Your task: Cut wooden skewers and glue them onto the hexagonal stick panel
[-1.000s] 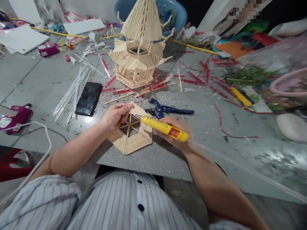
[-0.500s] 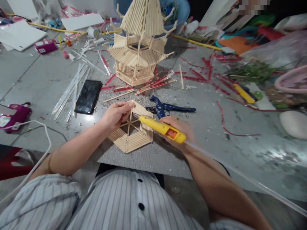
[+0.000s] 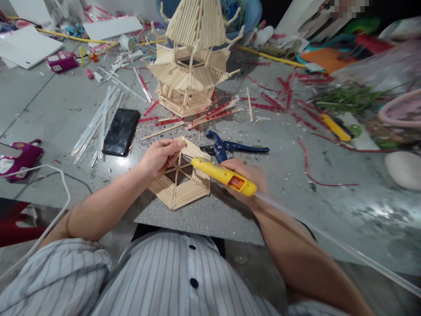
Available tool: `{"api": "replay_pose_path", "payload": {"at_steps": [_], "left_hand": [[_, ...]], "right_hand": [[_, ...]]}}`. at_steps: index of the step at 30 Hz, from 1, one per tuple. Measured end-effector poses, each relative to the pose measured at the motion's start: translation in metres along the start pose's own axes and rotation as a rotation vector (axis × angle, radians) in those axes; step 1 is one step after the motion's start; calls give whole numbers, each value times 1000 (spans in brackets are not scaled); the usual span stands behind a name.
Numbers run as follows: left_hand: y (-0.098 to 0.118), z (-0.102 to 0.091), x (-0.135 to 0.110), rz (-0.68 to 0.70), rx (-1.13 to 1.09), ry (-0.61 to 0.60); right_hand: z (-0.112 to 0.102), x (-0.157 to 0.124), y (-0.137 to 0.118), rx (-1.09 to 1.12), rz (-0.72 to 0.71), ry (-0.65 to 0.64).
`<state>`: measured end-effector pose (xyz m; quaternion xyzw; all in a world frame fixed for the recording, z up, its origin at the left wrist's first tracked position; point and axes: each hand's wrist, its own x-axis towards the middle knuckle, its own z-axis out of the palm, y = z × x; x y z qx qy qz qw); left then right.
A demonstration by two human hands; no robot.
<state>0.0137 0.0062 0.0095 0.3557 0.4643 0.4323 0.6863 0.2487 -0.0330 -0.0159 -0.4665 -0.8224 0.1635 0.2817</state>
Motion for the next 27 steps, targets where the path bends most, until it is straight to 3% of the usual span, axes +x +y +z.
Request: {"api": "replay_pose_path", "payload": {"at_steps": [15, 27], "left_hand": [[0, -1, 0, 20, -48, -36], [-2, -3, 1, 29, -16, -55]], "right_hand": [[-1, 0, -2, -11, 23, 7], [9, -1, 9, -28, -178, 211]]}}
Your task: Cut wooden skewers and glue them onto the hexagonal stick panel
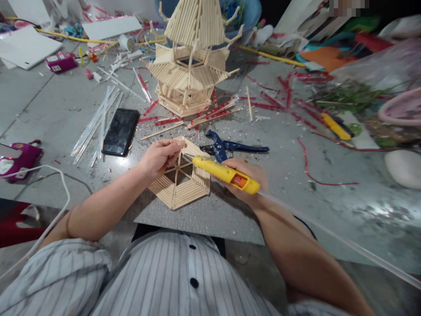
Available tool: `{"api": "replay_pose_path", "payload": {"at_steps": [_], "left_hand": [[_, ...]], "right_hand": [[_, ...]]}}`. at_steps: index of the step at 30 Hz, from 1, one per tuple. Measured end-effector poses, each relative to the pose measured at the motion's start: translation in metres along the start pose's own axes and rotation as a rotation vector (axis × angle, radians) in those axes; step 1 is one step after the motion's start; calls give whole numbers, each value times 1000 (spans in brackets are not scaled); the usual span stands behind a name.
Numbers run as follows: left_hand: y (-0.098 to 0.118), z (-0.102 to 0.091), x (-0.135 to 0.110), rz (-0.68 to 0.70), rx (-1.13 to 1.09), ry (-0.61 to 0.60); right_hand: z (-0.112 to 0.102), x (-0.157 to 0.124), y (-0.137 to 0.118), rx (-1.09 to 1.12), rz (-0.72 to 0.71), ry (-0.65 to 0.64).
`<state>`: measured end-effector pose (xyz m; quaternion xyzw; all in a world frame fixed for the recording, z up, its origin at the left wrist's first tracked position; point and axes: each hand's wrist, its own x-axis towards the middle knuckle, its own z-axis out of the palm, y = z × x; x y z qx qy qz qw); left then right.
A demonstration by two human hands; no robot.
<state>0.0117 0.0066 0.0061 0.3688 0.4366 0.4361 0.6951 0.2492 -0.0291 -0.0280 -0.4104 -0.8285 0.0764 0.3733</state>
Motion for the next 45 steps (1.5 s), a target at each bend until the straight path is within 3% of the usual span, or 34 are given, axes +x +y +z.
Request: {"api": "replay_pose_path", "payload": {"at_steps": [7, 13, 26, 33, 39, 45], "left_hand": [[0, -1, 1, 9, 28, -17], [0, -1, 0, 0, 36, -7], [2, 1, 0, -7, -18, 9], [0, 1, -1, -2, 11, -13], [0, 0, 0, 12, 30, -39], [1, 0, -4, 37, 163, -38]], "right_hand": [[-3, 4, -5, -17, 58, -9], [-2, 4, -4, -3, 2, 12], [-3, 1, 0, 4, 56, -90], [-3, 2, 0, -10, 43, -44], [-3, 7, -8, 28, 25, 90], [3, 7, -4, 261, 351, 153]]}}
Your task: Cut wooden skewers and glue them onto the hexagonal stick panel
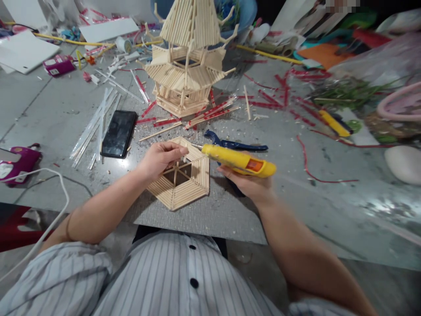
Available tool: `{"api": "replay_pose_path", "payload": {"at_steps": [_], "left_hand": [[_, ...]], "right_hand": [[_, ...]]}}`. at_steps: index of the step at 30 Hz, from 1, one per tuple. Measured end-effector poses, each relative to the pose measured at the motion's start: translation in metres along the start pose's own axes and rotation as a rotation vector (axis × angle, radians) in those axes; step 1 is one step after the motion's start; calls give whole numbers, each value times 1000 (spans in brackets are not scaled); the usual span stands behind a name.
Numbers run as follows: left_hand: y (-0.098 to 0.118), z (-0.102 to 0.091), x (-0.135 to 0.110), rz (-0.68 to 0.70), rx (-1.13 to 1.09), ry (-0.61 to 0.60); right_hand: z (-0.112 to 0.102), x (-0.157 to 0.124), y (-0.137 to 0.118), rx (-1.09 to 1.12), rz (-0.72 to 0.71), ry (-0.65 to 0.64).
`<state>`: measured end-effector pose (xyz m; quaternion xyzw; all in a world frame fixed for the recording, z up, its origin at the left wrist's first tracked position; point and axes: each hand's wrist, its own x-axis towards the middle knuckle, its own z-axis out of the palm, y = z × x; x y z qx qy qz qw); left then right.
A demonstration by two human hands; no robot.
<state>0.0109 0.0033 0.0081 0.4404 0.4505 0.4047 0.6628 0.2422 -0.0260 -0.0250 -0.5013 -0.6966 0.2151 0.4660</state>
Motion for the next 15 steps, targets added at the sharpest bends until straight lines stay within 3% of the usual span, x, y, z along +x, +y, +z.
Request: {"api": "replay_pose_path", "payload": {"at_steps": [6, 15], "left_hand": [[1, 3, -4, 17, 158, 22], [2, 2, -5, 54, 247, 4]], "right_hand": [[-5, 4, 0, 207, 208, -98], [-3, 2, 5, 196, 226, -60]]}}
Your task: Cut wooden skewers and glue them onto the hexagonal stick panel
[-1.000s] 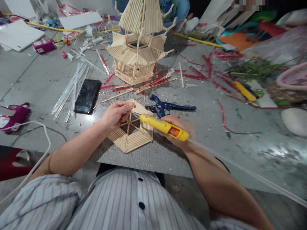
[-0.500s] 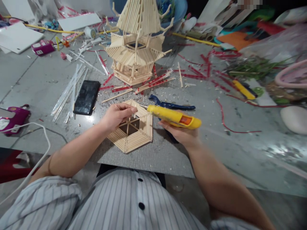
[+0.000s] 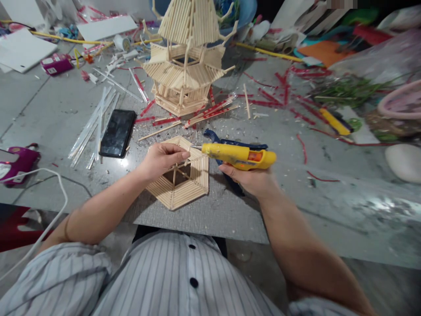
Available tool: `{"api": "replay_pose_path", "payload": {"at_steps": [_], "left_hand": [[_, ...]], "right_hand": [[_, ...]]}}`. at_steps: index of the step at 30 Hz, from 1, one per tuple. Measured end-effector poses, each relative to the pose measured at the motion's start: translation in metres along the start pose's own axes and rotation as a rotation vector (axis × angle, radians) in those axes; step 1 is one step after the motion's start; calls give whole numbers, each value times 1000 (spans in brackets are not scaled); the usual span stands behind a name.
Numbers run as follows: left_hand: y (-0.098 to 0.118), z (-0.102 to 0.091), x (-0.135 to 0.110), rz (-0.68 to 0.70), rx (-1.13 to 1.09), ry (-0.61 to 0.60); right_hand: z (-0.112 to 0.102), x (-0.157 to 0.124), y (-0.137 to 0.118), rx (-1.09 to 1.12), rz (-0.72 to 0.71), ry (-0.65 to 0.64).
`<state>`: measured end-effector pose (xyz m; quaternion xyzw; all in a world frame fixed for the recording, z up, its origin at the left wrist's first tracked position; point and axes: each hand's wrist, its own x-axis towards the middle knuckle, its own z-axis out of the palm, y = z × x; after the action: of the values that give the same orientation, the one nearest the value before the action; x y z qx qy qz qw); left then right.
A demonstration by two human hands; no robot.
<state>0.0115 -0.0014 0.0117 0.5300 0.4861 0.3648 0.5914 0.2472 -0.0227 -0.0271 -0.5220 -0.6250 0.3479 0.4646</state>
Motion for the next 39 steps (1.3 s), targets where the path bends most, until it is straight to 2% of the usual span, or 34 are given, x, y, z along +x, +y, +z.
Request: {"api": "replay_pose_path", "payload": {"at_steps": [13, 19, 24, 32, 39], "left_hand": [[2, 1, -1, 14, 10, 4], [2, 1, -1, 21, 1, 0], [2, 1, -1, 31, -10, 3], [0, 0, 0, 58, -14, 12], [1, 1, 0, 47, -11, 15]], "right_hand": [[0, 0, -8, -32, -55, 8], [-1, 0, -8, 2, 2, -25], [-2, 0, -7, 15, 26, -2], [2, 0, -6, -1, -20, 38], [-1, 1, -6, 24, -4, -31]]}}
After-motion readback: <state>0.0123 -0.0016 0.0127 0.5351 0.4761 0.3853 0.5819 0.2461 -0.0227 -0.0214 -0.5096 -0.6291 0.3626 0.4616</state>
